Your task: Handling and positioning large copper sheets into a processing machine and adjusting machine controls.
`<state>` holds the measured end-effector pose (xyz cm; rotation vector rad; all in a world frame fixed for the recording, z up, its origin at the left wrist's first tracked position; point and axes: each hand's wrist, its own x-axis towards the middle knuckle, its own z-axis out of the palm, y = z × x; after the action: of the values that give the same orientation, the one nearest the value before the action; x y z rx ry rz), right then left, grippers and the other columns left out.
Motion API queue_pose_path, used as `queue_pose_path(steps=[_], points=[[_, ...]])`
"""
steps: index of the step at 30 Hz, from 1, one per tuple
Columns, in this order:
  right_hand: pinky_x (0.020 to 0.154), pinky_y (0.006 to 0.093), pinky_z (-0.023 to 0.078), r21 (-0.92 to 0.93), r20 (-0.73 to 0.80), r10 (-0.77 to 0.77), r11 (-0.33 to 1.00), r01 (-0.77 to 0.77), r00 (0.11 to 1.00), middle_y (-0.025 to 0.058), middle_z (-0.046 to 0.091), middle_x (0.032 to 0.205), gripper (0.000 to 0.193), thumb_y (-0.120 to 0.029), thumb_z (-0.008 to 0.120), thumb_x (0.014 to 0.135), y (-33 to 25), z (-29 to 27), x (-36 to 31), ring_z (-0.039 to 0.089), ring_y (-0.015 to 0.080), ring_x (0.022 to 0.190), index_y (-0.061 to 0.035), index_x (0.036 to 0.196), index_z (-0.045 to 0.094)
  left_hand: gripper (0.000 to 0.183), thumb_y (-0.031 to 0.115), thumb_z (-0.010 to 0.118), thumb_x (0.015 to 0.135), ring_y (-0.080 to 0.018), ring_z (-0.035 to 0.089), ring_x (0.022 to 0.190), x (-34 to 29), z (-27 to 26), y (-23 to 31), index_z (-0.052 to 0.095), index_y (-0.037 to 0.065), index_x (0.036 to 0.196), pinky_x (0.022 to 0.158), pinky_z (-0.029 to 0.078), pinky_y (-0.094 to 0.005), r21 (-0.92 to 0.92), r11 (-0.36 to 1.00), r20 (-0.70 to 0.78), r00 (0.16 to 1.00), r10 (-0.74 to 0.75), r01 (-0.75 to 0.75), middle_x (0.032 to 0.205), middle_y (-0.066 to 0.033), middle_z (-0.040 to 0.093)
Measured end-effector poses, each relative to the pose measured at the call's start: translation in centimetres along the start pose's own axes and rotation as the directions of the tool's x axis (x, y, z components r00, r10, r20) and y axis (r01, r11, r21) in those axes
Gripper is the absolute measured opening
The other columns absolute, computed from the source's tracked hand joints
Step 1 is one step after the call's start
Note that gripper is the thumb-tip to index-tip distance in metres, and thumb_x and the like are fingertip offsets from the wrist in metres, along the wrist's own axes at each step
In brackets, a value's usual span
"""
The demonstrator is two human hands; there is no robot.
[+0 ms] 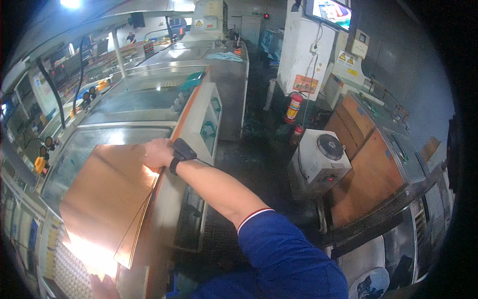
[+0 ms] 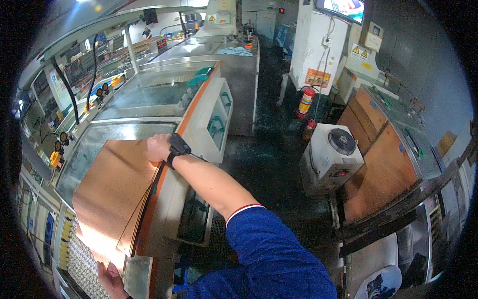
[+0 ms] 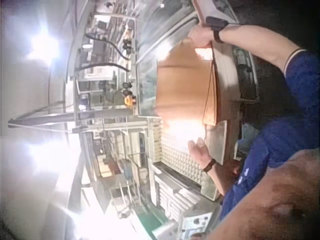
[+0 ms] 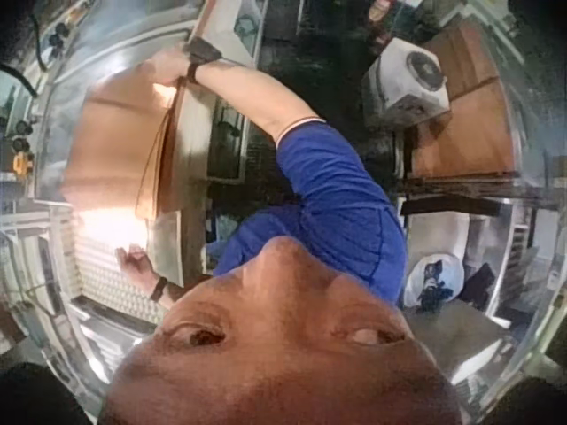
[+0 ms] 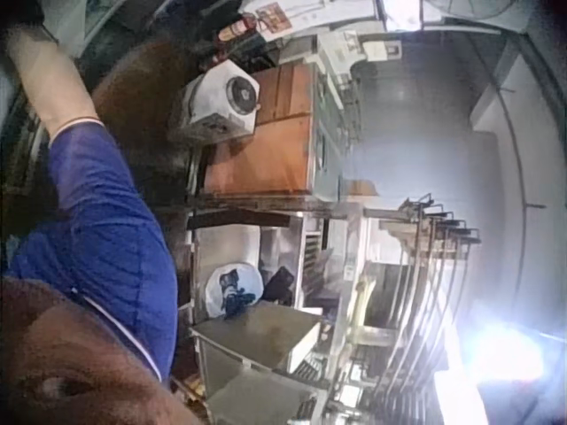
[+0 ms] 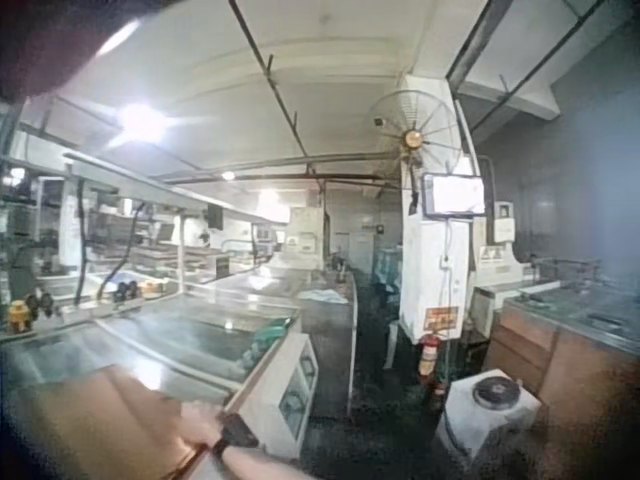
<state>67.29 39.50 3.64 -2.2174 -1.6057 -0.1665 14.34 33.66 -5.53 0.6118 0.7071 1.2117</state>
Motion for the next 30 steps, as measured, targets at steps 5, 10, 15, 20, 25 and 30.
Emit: queue_pose_path(steps=[5,10,15,20,25,30], points=[[0.083,0.0487,0.056,0.019,0.056,0.008,1.0,-0.009,0.998,0.0191,0.076,0.1,0.048,-0.049,0.061,0.085,-0.6,-0.4,0.1,0.073,0.0364,0.097,-0.0056,0.095,0.079,0.019,0.011,0.059,0.101,-0.0245,0.06,0.077,-1.4,1.4,0.7,0.061,-0.004,0.112,0.068,0.052,-0.0344,-0.138,0.99,-0.134,0.991,-0.002,-0.017,0.093,-0.0156,0.067],[0.087,0.0479,0.055,0.035,0.117,0.012,0.999,-0.017,0.993,0.0195,0.075,0.106,0.048,-0.048,0.061,0.086,-1.1,-1.6,-0.2,0.072,0.0371,0.102,-0.0051,0.102,0.078,0.023,0.012,0.057,0.102,-0.026,0.062,0.093,-2.0,0.6,0.9,0.061,-0.006,0.114,0.083,0.053,-0.0367,-0.094,0.995,-0.105,0.994,0.027,-0.037,0.104,-0.0167,0.067],[0.086,0.0477,0.055,0.083,0.085,0.008,0.996,-0.015,0.996,0.019,0.075,0.104,0.047,-0.046,0.062,0.085,-0.6,-1.2,-0.3,0.072,0.0373,0.101,-0.0046,0.1,0.078,0.024,0.011,0.055,0.102,-0.0281,0.062,0.101,-3.2,1.7,1.3,0.061,-0.009,0.114,0.093,0.052,-0.0389,-0.074,0.997,0.083,0.997,-0.001,0.007,0.108,-0.0186,0.067],[0.083,0.0478,0.055,0.048,0.066,0.019,0.999,-0.022,0.998,0.0188,0.076,0.1,0.046,-0.045,0.064,0.082,-1.1,-1.0,-0.1,0.073,0.0371,0.098,-0.0045,0.098,0.078,0.022,0.008,0.054,0.101,-0.0296,0.061,0.104,-1.7,-0.8,0.9,0.06,-0.01,0.112,0.096,0.052,-0.0416,0.216,0.967,-0.005,0.99,0.138,-0.134,0.109,-0.0196,0.066],[0.083,0.0504,0.054,0.072,0.033,0.018,0.997,-0.02,0.999,0.0191,0.076,0.098,0.046,-0.044,0.064,0.081,-0.9,-0.4,0.1,0.073,0.0376,0.098,-0.0035,0.097,0.078,0.02,0.005,0.055,0.099,-0.0283,0.061,0.104,-2.4,1.4,1.0,0.061,-0.01,0.11,0.097,0.052,-0.0427,-0.008,0.996,-0.09,0.992,0.088,-0.089,0.106,-0.0185,0.067],[0.087,0.0538,0.052,0.066,-0.001,0.023,0.998,-0.023,1.0,0.0197,0.075,0.097,0.046,-0.044,0.064,0.08,-0.5,0.4,0.1,0.072,0.0382,0.097,-0.0031,0.096,0.078,0.018,0.002,0.055,0.095,-0.0275,0.062,0.098,-2.7,2.8,0.9,0.063,-0.009,0.106,0.094,0.052,-0.0415,-0.077,0.991,-0.102,0.99,0.098,-0.106,0.098,-0.0177,0.067]])
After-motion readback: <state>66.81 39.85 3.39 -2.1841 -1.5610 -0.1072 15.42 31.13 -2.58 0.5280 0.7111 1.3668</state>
